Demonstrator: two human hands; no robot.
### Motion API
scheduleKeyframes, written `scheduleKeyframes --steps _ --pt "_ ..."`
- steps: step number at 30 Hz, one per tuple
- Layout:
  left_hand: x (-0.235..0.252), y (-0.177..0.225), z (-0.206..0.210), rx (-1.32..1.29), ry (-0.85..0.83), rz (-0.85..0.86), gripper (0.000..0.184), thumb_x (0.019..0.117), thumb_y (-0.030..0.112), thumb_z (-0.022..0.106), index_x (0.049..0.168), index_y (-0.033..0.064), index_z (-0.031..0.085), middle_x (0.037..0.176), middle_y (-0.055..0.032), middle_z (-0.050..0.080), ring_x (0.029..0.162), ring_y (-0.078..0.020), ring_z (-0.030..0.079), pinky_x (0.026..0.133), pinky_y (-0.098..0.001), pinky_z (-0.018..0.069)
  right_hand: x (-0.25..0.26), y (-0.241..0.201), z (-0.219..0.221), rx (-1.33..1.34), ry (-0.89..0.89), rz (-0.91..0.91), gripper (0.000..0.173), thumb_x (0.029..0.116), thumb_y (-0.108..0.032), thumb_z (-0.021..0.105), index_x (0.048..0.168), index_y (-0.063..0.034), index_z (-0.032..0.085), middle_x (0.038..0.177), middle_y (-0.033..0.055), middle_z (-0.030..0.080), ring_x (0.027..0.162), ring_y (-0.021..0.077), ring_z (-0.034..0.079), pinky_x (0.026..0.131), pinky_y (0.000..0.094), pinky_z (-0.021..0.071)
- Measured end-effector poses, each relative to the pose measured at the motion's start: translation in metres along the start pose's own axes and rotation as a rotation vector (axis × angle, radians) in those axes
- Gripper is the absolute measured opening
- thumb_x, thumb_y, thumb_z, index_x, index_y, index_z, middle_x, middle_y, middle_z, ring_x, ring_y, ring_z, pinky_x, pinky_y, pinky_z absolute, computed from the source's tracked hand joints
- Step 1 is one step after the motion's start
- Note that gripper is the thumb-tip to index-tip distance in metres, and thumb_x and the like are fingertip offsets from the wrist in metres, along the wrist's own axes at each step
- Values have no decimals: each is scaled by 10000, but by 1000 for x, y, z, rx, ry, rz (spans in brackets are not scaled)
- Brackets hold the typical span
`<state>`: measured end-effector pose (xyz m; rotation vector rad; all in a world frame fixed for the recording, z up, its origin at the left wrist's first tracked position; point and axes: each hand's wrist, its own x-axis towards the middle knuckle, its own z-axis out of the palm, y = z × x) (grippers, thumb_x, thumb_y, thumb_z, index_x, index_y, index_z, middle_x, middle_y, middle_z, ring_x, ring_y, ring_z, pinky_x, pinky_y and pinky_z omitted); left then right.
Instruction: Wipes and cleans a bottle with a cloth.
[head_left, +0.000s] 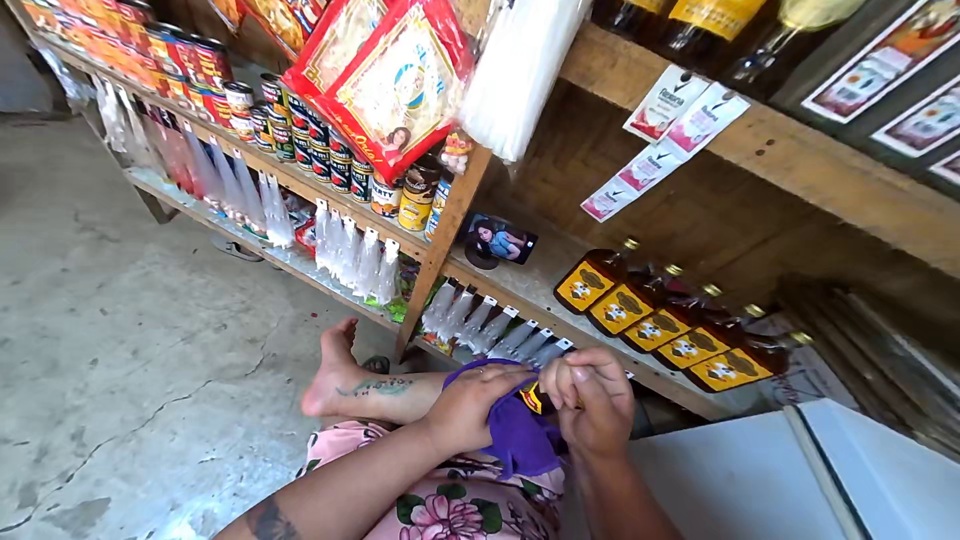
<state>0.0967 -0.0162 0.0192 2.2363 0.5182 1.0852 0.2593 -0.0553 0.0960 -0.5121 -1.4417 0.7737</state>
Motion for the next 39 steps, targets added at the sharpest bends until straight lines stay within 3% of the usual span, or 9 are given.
scheduleKeyframes --steps 9,15,20,24,31,39 --pt "0 -2 5 7 47 41 490 878 90 658 1368 101 640 1332 -91 677 1268 -240 623 1090 -451 478 -5 1 -11 -21 0 -52 175 1055 -247 531 1116 -199 688 648 -93 565 586 26 562 633 212 519" --pt "0 -4 1 -56 116 -2 384 912 35 641 1284 106 703 1285 -61 708 1227 -202 653 1083 -418 494 1 5 -21 11 48 -37 162 1045 -232 541 1099 -203 691 641 -89 585 570 32 572 619 215 525" --pt "-5 -7 8 74 -45 -74 695 841 51 720 1495 117 494 1528 -105 514 1391 -261 519 1116 -476 461 6 7 -29 50 112 -26 159 1040 -231 543 1079 -201 694 623 -79 585 542 48 568 588 231 528" --pt "-7 -8 10 40 -58 -163 779 824 117 760 1534 114 439 1517 -103 522 1396 -238 508 1155 -448 420 7 8 -32 69 143 -22 155 1037 -220 542 1063 -199 694 616 -81 578 530 39 553 566 216 508" --pt "-4 -2 14 8 1 -205 702 872 214 726 1511 94 461 1480 -95 558 1376 -224 525 1158 -458 409 6 7 -27 35 132 -28 161 1047 -250 538 1070 -216 694 632 -88 589 550 38 567 587 218 520" --pt "-4 -13 11 -261 80 -113 563 874 139 730 1399 28 559 1414 -106 610 1345 -175 549 1156 -391 432 3 8 -25 22 106 -52 169 1051 -236 527 1075 -199 690 628 -83 576 556 41 564 603 218 519"
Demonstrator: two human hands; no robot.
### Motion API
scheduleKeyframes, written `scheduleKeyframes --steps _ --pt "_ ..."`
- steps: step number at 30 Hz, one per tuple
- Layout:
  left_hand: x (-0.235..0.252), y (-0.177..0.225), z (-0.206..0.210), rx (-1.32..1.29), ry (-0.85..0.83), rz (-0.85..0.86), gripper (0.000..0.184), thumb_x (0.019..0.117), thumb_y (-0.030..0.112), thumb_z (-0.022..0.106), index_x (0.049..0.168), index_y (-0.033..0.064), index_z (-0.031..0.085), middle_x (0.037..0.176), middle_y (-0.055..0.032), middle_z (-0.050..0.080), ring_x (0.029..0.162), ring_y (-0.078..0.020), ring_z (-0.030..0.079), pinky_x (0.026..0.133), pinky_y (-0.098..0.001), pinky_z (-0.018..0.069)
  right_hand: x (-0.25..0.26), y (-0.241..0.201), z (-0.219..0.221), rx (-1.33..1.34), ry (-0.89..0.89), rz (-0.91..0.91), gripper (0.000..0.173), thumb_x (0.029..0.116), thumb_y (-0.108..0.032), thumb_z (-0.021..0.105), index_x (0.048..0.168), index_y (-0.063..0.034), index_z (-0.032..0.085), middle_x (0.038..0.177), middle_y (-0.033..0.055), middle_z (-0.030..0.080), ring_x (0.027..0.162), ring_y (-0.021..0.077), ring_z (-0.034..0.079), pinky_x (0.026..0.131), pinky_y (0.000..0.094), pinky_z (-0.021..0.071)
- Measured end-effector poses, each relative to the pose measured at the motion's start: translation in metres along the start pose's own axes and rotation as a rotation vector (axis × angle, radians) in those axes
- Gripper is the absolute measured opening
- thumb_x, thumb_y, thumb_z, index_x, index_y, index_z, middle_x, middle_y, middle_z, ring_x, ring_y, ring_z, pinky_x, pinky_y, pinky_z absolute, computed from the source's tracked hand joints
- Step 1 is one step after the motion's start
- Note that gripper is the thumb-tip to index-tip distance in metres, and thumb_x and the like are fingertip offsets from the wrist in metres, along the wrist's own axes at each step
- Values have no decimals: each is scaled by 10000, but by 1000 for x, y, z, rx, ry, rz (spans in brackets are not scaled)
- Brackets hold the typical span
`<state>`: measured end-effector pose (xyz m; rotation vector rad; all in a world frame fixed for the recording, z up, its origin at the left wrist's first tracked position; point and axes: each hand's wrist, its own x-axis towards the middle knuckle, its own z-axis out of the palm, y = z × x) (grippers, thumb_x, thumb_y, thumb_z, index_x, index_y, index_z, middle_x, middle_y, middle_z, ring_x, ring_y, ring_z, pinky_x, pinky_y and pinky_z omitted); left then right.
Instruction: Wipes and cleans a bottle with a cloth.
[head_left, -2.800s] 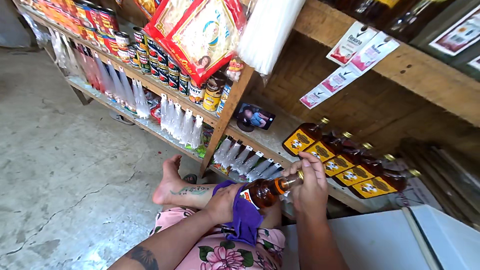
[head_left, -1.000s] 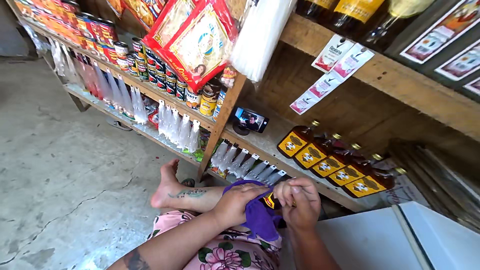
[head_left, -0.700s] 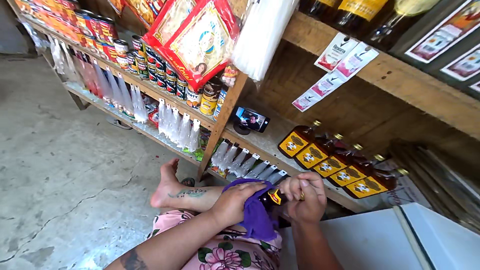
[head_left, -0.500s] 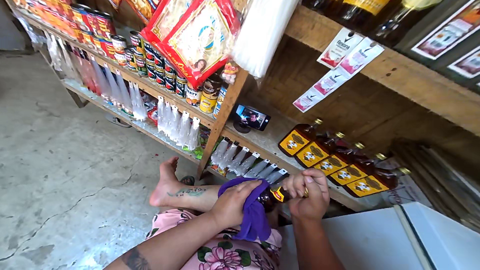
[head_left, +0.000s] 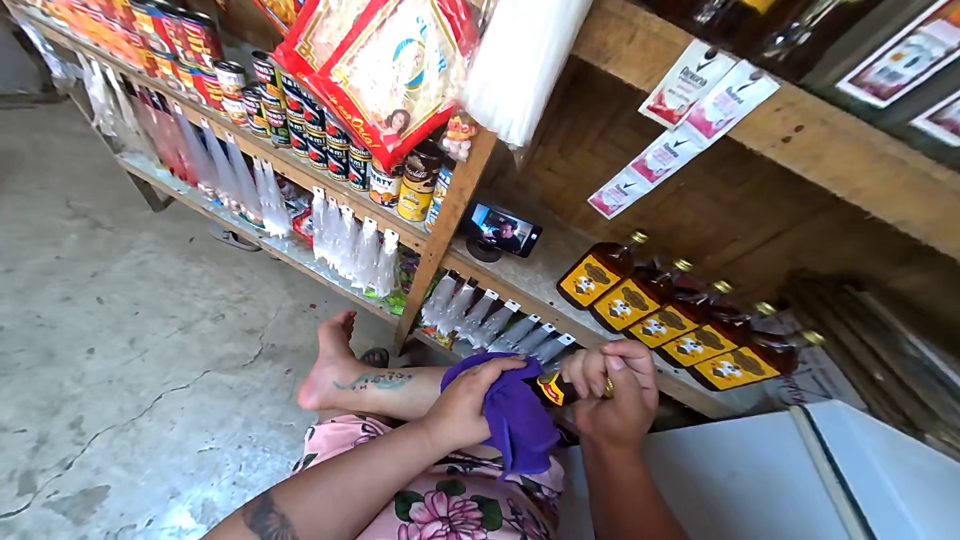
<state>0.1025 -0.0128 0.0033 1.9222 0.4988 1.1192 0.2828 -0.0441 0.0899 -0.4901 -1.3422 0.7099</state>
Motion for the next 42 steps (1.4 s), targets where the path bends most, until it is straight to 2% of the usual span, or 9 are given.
scheduleKeyframes --steps 8,17,20,25,28,35,38,40,42 --pt "3 -5 -1 -104 6 17 461 908 92 680 1348 1 577 1362 -118 634 1303 -164 573 1139 -364 445 2 1 2 27 5 -7 166 1048 -232 534 1080 -192 691 633 -72 586 558 47 574 601 220 525" --pt "10 1 -4 -243 44 -105 392 923 95 637 1293 -26 584 1224 -113 664 1156 -104 620 1041 -298 492 -3 0 8 7 -20 -9 167 1050 -243 538 1088 -199 695 633 -78 581 560 38 567 601 211 518" --pt "18 11 -10 -266 19 -227 405 925 88 638 1308 -22 568 1210 -104 661 1131 -85 620 1027 -284 495 -6 -1 11 -25 -34 -21 171 1054 -244 527 1081 -208 692 638 -79 575 563 39 562 604 217 518" --pt "36 24 -20 -212 -66 -458 403 913 97 643 1308 41 586 1201 -97 670 1118 -113 630 1003 -333 504 -16 -4 21 -70 -107 -43 188 1066 -269 517 1112 -221 693 665 -88 576 584 20 558 612 195 508" --pt "38 24 -19 -232 -54 -511 377 913 93 645 1283 45 594 1171 -92 674 1083 -115 640 976 -340 518 -20 -5 27 -95 -145 -55 194 1069 -281 512 1127 -223 688 678 -84 576 601 16 562 625 193 513" --pt "13 27 -19 -208 -72 -349 436 945 126 628 1350 -27 573 1265 -111 660 1185 -58 597 1064 -249 454 -14 -2 25 -64 -135 -59 190 1063 -276 524 1136 -209 687 673 -77 582 593 25 566 613 200 511" --pt "4 19 -19 -86 -150 -185 503 918 127 666 1382 -43 570 1410 -177 592 1355 -201 521 1174 -361 366 -10 -1 22 -55 -118 -54 191 1065 -274 522 1135 -211 689 674 -83 588 593 13 566 612 184 506" --pt "1 11 -13 18 -153 22 557 887 151 670 1418 17 567 1474 -138 559 1414 -259 476 1197 -454 343 -8 -1 21 -52 -105 -47 191 1067 -264 515 1135 -207 684 674 -78 590 592 19 565 613 190 503" --pt "-2 17 -9 95 -151 99 654 861 155 680 1482 45 505 1504 -120 536 1448 -307 430 1198 -522 315 -7 -1 21 -56 -94 -42 189 1069 -260 506 1124 -208 679 663 -78 585 591 28 572 623 204 517"
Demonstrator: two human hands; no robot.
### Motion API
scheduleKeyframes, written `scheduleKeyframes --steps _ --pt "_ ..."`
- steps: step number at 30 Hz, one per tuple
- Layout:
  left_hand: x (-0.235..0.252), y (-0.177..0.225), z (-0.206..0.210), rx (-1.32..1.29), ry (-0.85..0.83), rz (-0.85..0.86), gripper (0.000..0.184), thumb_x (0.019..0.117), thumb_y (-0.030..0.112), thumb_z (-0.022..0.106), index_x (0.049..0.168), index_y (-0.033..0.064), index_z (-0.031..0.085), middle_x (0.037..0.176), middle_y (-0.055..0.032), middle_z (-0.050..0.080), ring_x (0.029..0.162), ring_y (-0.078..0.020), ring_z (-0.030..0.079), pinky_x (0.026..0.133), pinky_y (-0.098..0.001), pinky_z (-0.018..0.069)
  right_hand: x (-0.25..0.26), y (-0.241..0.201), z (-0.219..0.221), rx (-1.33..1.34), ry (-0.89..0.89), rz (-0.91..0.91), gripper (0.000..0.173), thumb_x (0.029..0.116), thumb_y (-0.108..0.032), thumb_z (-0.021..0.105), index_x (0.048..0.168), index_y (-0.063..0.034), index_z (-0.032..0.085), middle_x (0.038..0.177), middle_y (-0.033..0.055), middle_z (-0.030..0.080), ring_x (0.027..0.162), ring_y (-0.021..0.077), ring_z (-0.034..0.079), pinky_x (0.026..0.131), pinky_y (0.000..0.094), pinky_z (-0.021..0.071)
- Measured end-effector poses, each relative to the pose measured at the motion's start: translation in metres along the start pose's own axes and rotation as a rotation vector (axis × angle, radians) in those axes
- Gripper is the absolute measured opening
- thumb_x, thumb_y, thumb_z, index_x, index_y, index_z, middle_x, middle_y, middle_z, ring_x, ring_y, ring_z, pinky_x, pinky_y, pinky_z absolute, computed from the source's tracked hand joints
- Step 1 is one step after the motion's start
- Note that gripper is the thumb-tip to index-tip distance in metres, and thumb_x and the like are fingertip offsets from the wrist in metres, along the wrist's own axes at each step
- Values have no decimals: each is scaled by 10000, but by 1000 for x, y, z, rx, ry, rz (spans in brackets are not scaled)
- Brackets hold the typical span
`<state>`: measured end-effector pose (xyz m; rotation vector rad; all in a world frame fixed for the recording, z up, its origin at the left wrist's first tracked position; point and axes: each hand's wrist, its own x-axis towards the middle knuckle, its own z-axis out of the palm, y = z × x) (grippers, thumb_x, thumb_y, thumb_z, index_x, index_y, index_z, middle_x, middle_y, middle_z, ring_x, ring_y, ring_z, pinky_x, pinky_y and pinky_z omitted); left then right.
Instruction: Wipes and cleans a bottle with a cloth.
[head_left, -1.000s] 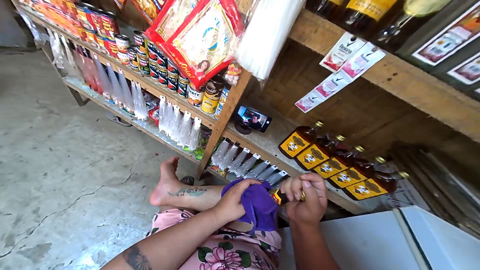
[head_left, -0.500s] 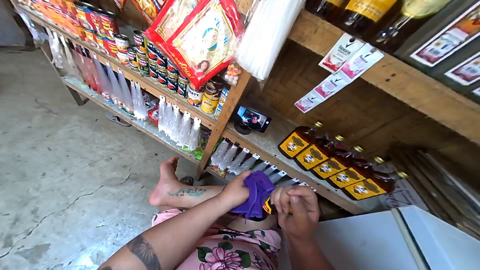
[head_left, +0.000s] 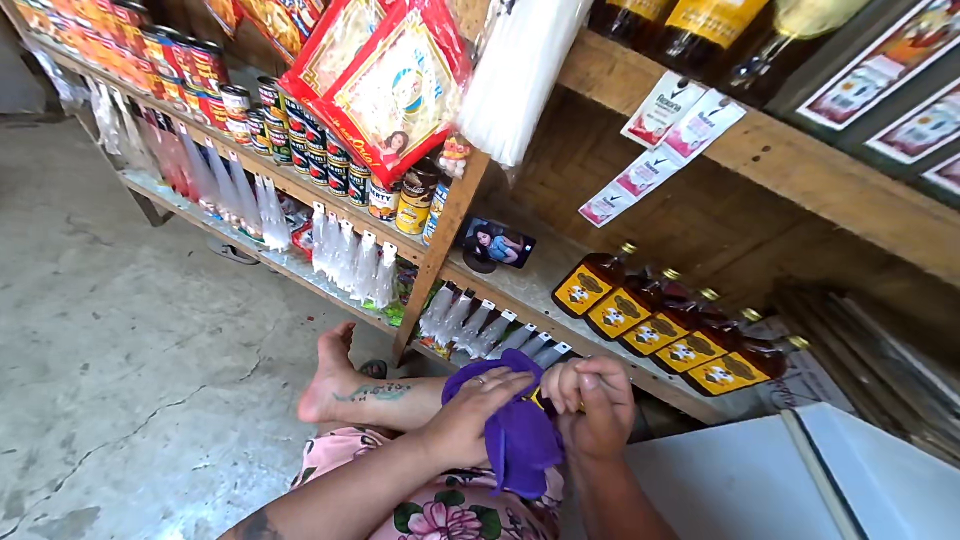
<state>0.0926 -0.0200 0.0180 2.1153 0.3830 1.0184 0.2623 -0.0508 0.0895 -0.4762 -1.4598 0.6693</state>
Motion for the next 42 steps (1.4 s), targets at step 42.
scheduleKeyframes --steps 42 --pt "-10 14 29 757 -51 85 723 806 78 720 1493 100 496 1568 -113 463 1462 -363 408 1107 -564 425 19 20 -32 -13 344 33 229 1072 -139 374 1066 -194 596 604 -88 577 530 85 593 636 303 596"
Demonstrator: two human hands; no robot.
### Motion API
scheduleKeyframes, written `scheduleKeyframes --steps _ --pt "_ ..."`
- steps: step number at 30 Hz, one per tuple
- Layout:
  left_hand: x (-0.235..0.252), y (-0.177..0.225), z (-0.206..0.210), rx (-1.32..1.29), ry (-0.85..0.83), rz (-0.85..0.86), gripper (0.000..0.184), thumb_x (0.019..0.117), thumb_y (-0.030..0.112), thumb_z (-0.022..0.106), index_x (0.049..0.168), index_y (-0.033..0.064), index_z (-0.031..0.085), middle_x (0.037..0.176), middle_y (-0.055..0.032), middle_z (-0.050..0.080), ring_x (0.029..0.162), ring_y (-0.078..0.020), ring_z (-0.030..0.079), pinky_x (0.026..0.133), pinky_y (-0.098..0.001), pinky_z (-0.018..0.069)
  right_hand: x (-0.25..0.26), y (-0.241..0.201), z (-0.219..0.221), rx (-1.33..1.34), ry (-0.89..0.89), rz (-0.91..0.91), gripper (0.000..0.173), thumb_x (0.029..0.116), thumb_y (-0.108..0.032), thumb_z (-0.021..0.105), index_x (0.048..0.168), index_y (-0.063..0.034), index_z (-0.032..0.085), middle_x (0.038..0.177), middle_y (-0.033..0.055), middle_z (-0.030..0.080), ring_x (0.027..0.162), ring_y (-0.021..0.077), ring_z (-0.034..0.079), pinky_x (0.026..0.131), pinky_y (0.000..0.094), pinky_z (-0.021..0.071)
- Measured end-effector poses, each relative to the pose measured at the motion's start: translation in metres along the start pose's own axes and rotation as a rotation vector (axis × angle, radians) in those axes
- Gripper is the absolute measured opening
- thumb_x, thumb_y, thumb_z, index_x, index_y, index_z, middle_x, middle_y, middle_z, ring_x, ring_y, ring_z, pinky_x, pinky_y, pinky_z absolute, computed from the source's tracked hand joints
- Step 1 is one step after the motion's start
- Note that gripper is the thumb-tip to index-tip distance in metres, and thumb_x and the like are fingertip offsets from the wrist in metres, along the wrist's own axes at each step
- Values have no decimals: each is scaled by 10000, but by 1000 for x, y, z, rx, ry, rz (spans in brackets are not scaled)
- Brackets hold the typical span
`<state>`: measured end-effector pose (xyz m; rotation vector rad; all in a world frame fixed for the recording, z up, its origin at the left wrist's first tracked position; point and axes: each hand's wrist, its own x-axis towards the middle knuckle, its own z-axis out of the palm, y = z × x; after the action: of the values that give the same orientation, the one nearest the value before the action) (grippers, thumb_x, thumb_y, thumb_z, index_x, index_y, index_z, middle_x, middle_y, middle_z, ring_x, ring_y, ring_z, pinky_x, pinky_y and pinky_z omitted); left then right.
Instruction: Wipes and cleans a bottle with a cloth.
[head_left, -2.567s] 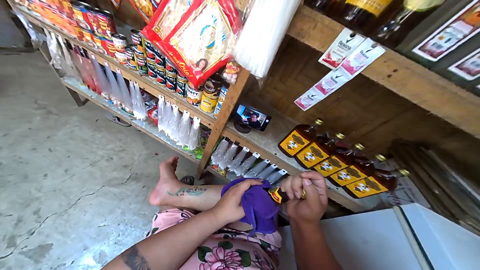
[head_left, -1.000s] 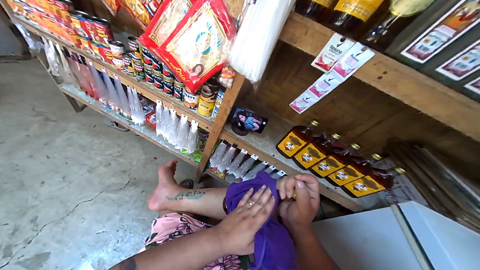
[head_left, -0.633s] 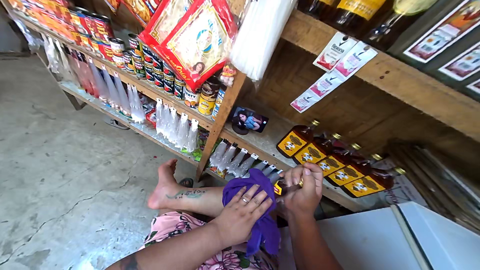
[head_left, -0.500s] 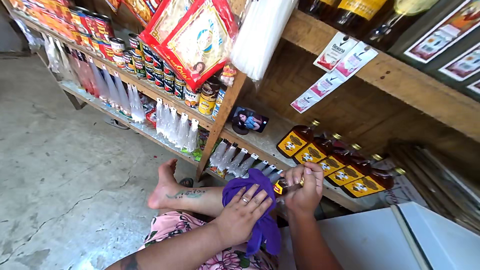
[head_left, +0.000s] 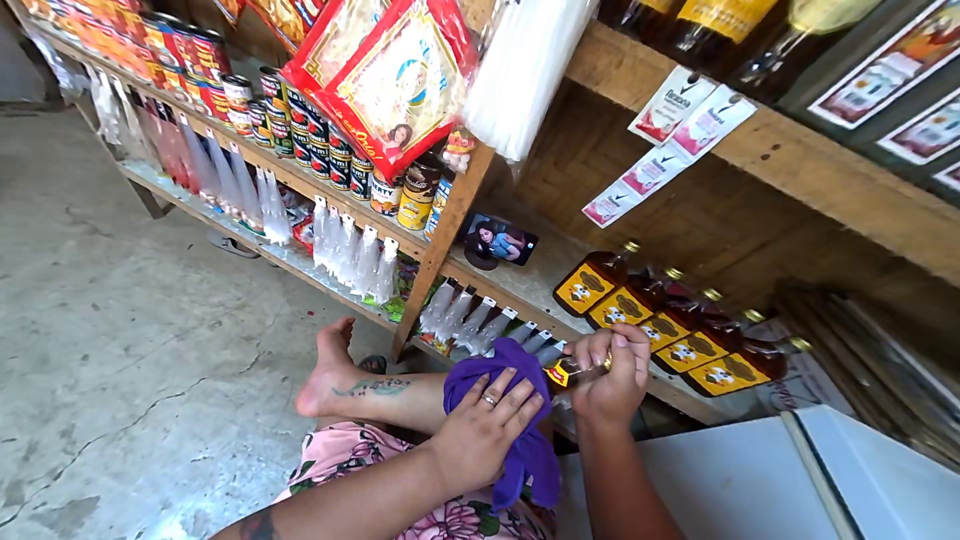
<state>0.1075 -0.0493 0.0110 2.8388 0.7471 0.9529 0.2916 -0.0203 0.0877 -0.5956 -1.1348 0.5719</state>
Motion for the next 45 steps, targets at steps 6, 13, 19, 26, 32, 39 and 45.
scheduleKeyframes --steps 6,13,19,26,32,39,45 --pt "-2 0 -4 28 -16 -20 660 857 87 679 1492 107 501 1552 -120 482 1431 -359 456 1110 -549 430 3 0 -3 16 45 25 224 1072 -121 363 1066 -178 579 596 -80 563 520 91 584 627 310 595" --pt "-6 -5 -2 -28 105 30 553 885 165 614 1431 99 561 1461 -105 577 1368 -340 529 1104 -522 446 -1 -4 -2 3 65 17 229 1063 -117 371 1050 -187 588 582 -88 564 511 81 581 615 290 587" --pt "-6 -5 -1 -58 47 25 645 852 115 658 1481 112 514 1545 -75 501 1441 -344 444 1136 -568 392 -5 -5 2 -1 35 -3 214 1064 -130 388 1045 -189 592 595 -85 569 520 80 582 612 277 576" --pt "-5 0 -3 19 68 -2 636 839 119 656 1461 76 531 1537 -109 503 1431 -358 454 1115 -586 404 -12 -9 11 -23 -13 -17 201 1066 -173 443 1041 -225 636 625 -90 591 548 65 592 632 259 575" --pt "-3 2 -7 36 61 -56 640 871 175 648 1476 30 498 1539 -139 495 1429 -346 462 1123 -575 400 -13 -9 16 -29 -29 -24 200 1065 -180 454 1037 -232 646 632 -92 598 551 59 590 629 250 569" --pt "1 -14 -13 -231 46 -89 673 837 116 662 1476 7 482 1527 -151 507 1428 -334 468 1148 -561 383 -21 -11 19 -25 -141 -78 148 1059 -260 519 1069 -250 666 669 -91 608 598 50 605 667 242 567" --pt "11 -31 -21 -458 -53 -76 683 815 97 686 1463 3 490 1502 -176 520 1422 -335 468 1167 -542 364 -32 -13 25 -40 -240 -106 178 1070 -264 502 1088 -250 678 691 -87 612 627 49 615 691 238 565"
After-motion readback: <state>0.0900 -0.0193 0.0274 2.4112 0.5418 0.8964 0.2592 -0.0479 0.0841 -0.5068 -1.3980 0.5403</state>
